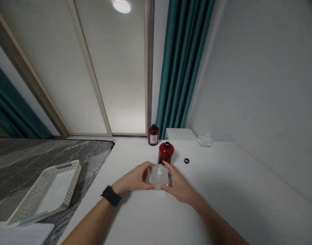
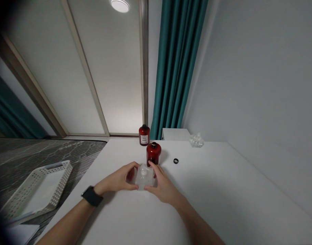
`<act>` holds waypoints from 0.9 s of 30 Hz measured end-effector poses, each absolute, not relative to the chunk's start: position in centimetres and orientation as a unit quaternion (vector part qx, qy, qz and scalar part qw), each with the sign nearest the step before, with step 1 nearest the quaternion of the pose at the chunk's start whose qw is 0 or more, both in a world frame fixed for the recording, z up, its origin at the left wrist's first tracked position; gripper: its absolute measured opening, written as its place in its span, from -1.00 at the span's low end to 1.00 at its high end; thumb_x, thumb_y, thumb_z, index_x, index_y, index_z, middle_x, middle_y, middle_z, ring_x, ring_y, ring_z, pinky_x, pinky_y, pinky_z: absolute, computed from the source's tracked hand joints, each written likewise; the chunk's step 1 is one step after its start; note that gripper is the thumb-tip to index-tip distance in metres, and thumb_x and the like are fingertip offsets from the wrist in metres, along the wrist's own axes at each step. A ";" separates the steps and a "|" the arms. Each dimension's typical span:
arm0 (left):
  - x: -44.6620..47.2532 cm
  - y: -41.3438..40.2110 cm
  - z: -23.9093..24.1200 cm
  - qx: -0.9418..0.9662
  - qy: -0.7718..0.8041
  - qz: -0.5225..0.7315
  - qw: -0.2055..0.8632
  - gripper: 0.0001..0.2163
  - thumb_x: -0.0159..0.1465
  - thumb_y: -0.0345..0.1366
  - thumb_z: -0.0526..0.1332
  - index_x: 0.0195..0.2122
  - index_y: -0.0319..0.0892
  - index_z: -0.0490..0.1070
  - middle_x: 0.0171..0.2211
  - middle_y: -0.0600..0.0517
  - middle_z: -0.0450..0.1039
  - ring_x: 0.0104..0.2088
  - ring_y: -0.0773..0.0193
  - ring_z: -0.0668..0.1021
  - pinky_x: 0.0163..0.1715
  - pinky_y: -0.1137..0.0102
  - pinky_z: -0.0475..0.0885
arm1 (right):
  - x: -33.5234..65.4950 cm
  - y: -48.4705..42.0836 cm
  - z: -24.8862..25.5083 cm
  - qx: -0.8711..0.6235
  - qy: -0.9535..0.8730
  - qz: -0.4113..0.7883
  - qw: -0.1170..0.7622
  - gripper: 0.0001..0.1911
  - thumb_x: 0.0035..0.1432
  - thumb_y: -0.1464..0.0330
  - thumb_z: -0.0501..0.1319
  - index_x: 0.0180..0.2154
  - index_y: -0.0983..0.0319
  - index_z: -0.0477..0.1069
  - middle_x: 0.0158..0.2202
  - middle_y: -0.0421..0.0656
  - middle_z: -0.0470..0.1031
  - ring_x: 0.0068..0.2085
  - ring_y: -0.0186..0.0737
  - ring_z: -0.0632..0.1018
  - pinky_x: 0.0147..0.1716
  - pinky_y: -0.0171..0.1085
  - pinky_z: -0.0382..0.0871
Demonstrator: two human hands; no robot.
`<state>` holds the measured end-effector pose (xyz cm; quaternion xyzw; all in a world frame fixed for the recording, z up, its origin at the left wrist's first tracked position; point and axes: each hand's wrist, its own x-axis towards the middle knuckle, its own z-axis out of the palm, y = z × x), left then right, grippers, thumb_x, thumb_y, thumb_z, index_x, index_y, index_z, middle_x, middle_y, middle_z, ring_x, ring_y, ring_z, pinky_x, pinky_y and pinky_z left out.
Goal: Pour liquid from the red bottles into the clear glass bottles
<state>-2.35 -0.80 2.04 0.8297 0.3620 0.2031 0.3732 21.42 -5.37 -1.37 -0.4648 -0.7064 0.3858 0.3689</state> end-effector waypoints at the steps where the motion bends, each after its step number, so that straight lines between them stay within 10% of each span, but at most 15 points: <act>1: -2.3 -0.8 2.0 0.830 0.361 0.210 0.371 -0.49 0.06 -0.18 0.46 -0.02 -0.18 0.34 -0.27 0.07 0.39 -0.34 0.26 0.40 -0.36 0.40 0.32 | 21.4 -5.4 -1.3 -0.464 -0.708 0.381 0.372 -0.06 -0.01 0.45 0.41 0.35 0.09 0.08 0.32 0.02 0.23 0.22 0.04 0.38 0.18 0.07 0.29; 11: -0.8 -2.1 2.7 0.837 0.313 0.389 0.222 -0.56 0.22 -0.19 0.32 0.10 -0.13 0.31 -0.06 -0.10 0.42 -0.10 0.07 0.46 -0.04 0.18 0.38 | 20.9 -6.0 -0.6 -0.480 -0.701 0.303 0.431 -0.19 -0.02 0.42 0.41 0.25 0.10 0.18 0.14 -0.04 0.31 0.05 -0.03 0.44 -0.01 -0.06 0.43; 27: 2.6 -3.8 2.8 0.754 0.400 0.490 0.177 -0.76 0.15 -0.26 0.36 -0.20 -0.13 0.37 -0.32 0.01 0.35 -0.27 0.13 0.42 -0.22 0.24 0.34 | 19.0 -6.1 -1.7 -0.481 -0.697 0.211 0.488 -0.35 -0.03 0.48 0.35 0.10 0.09 0.26 0.01 -0.06 0.31 0.05 0.04 0.42 0.03 0.01 0.42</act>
